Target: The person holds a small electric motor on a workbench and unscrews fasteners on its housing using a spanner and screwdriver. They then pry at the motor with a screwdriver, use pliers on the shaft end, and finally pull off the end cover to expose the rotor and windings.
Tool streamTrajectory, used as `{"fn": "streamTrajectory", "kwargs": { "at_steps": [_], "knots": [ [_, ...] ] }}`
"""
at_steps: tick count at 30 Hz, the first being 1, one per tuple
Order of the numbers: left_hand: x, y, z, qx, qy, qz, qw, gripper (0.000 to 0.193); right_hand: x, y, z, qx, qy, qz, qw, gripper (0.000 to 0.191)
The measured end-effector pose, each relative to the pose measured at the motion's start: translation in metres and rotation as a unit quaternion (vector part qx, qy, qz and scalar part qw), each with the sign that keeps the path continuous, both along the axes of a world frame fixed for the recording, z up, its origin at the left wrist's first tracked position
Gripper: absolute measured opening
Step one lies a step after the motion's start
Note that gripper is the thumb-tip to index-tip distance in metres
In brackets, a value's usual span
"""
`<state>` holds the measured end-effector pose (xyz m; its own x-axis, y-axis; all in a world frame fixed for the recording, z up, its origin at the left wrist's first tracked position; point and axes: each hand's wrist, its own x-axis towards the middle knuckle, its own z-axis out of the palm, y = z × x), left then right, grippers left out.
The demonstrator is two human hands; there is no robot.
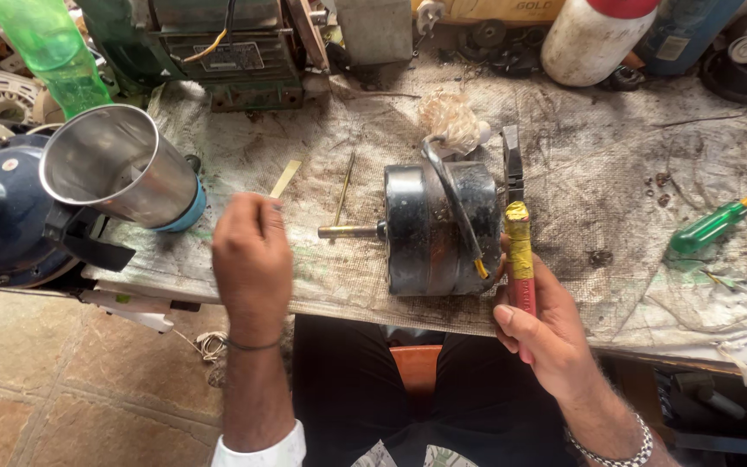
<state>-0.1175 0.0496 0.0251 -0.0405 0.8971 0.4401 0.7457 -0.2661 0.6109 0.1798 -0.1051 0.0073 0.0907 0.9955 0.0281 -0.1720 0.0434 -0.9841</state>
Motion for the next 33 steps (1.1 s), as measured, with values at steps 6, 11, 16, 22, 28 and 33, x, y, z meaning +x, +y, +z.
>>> {"fn": "streamTrajectory", "kwargs": {
  "at_steps": [6, 11, 16, 22, 28, 33],
  "knots": [
    [0.013, -0.024, 0.009, 0.015, 0.154, -0.015, 0.988, 0.021, 0.0, -0.002, 0.0, 0.0, 0.014, -0.005, 1.0, 0.076],
    [0.023, -0.031, 0.013, 0.188, -0.047, -0.161, 0.968, 0.031, -0.005, -0.002, 0.005, 0.042, 0.049, -0.012, 0.998, 0.054],
    [0.063, -0.049, 0.022, 0.196, 0.027, -0.308, 0.93, 0.105, -0.008, -0.003, 0.008, 0.06, 0.055, -0.025, 0.996, 0.047],
    [0.075, -0.027, 0.047, 0.146, 0.019, -0.342, 0.928, 0.125, -0.019, -0.024, 0.005, 0.062, 0.119, -0.067, 0.989, 0.042],
    [0.075, -0.014, 0.064, 0.111, 0.032, -0.323, 0.939, 0.118, -0.03, -0.037, -0.005, -0.007, 0.136, -0.04, 0.99, 0.039],
    [0.075, -0.013, 0.068, 0.096, 0.026, -0.324, 0.941, 0.116, -0.042, -0.064, -0.012, -0.002, 0.146, -0.054, 0.988, 0.046]
  ]
}}
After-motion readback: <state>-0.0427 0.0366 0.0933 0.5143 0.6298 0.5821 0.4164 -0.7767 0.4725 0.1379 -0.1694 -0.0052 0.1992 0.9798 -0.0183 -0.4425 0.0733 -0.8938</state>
